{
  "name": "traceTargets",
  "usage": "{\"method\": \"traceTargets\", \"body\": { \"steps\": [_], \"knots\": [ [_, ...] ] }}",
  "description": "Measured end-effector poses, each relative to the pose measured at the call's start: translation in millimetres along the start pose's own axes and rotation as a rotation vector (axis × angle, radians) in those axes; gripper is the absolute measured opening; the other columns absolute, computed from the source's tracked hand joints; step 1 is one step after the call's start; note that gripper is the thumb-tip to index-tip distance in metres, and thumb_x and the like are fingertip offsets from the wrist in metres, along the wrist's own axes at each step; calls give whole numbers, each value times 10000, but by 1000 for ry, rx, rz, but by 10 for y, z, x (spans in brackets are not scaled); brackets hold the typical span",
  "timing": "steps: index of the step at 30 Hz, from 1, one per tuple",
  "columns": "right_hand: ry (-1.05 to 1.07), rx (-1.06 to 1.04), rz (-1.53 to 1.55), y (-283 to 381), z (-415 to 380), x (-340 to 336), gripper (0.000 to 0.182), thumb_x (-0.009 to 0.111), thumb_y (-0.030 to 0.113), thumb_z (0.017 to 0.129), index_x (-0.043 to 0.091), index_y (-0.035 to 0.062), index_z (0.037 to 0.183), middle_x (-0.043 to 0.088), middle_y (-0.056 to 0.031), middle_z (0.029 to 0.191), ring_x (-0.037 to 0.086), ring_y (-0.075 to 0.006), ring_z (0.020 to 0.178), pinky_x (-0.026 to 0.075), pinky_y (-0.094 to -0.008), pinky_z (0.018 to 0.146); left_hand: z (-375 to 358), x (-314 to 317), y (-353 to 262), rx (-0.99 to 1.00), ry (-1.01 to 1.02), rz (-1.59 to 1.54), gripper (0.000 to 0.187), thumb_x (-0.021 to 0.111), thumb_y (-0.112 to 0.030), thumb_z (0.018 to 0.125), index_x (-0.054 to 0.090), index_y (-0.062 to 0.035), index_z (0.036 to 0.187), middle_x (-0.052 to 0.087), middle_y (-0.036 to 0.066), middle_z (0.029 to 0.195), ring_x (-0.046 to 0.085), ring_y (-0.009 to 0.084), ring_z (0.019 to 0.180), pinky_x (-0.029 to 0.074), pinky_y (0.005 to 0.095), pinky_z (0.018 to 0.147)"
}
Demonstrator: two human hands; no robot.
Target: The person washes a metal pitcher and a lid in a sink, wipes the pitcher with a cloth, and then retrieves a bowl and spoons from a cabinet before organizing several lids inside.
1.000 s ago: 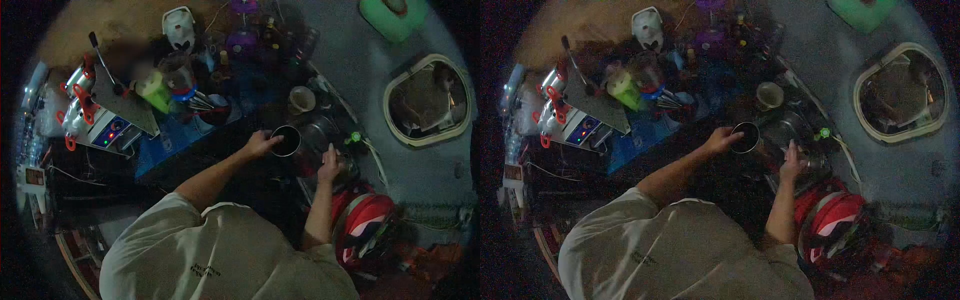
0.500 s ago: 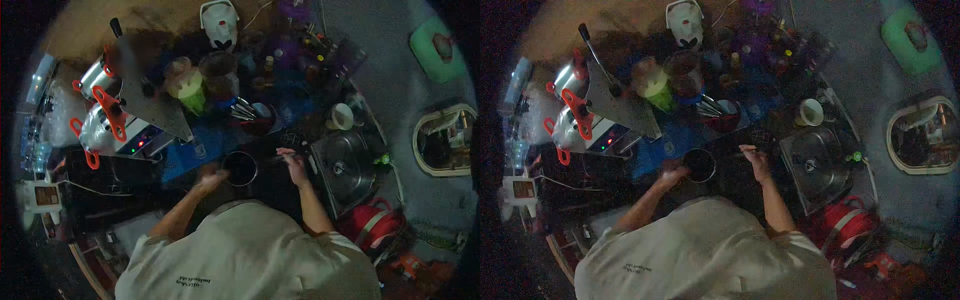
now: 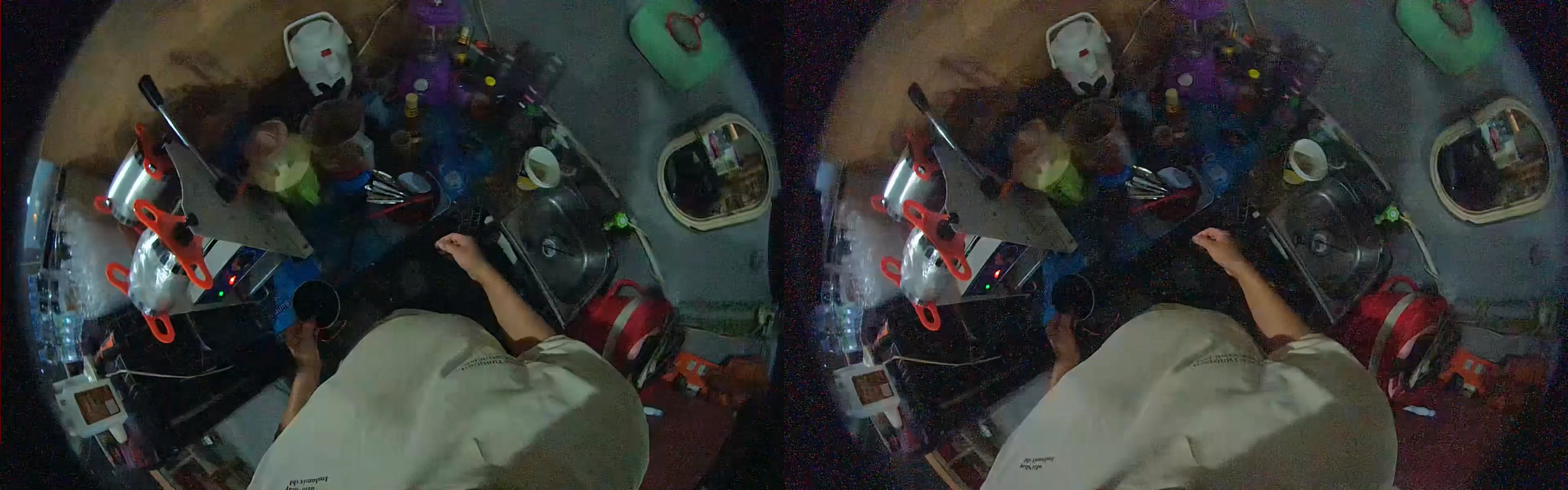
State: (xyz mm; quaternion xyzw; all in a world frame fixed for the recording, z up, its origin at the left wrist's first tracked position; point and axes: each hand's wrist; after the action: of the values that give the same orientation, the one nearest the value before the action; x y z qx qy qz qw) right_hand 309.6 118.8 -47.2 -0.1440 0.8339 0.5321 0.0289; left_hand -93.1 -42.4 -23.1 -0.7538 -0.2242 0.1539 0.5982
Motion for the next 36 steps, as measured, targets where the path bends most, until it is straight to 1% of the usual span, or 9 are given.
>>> {"method": "traceTargets", "body": {
  "steps": [4,7,12,17,20,26,28,33,36],
  "knots": [
    [-71,29,-146,173,-215,-243,249,676,281,900,691,54,1000,667,-65,925,627,-197,911,490,-358,821,28,60,134,-53,-105,-121,204,622,-193,906,606,-12,1000,577,50,963,515,189,857,435,361,759],
    [-288,-680,-1282,329,-428,-417,206,679,242,879,685,53,959,668,-103,914,637,-275,922,498,-425,852,57,108,206,-171,-132,72,304,609,-224,927,617,5,1127,624,87,1074,556,231,952,445,374,862],
    [156,-171,-846,250,-346,-667,208,694,238,859,679,48,943,661,-130,974,598,-313,1010,480,-457,897,166,430,235,-194,-140,5,385,588,-290,940,615,21,1165,619,103,1190,577,259,1033,447,392,935],
    [31,-458,-744,299,-283,-1075,229,695,256,860,680,49,956,669,-155,960,631,-352,930,493,-469,850,-116,1112,-699,-444,-240,-234,419,566,-327,953,613,11,1198,588,104,1306,593,276,1100,496,421,936],
    [-196,-251,-800,584,-352,-1298,240,705,251,853,681,45,974,672,-162,974,639,-364,921,493,-487,837,123,804,-75,-306,-172,26,435,526,-353,977,621,3,1209,605,114,1279,597,278,1098,489,411,935],
    [461,-770,-201,1987,-1097,-1418,262,713,243,863,694,56,1046,686,-97,1040,644,-250,985,497,-387,882,528,70,899,199,-239,492,471,461,-393,1017,635,-7,1224,637,127,1219,602,275,1086,465,387,942],
    [963,-975,115,2445,-1441,-1367,388,745,409,844,709,100,1077,670,-97,1109,600,-273,1063,438,-432,960,660,-40,928,-248,-303,486,457,478,-385,1018,633,-14,1236,635,143,1209,592,254,1101,440,386,956],
    [1595,-1161,378,3122,-1728,-1257,284,751,307,874,734,78,1043,720,-32,996,557,-207,923,385,-375,845,462,226,683,-55,-283,124,433,525,-395,995,649,-13,1158,656,142,998,615,265,945,458,437,868],
    [1230,-1209,416,2864,-1637,-1300,217,702,364,895,740,151,873,680,15,930,580,-209,940,336,-467,1003,754,32,1134,186,-340,390,432,539,-427,985,650,-11,961,586,97,805,529,239,749,430,438,751]
  ]
}}
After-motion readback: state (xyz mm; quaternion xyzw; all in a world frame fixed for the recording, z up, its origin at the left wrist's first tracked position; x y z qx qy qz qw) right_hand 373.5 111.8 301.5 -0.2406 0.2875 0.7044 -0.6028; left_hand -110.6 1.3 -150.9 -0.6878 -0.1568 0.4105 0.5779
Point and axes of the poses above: each hand's wrist, its own z-axis towards the middle knuckle, its own x-axis out of the palm, y = z × x
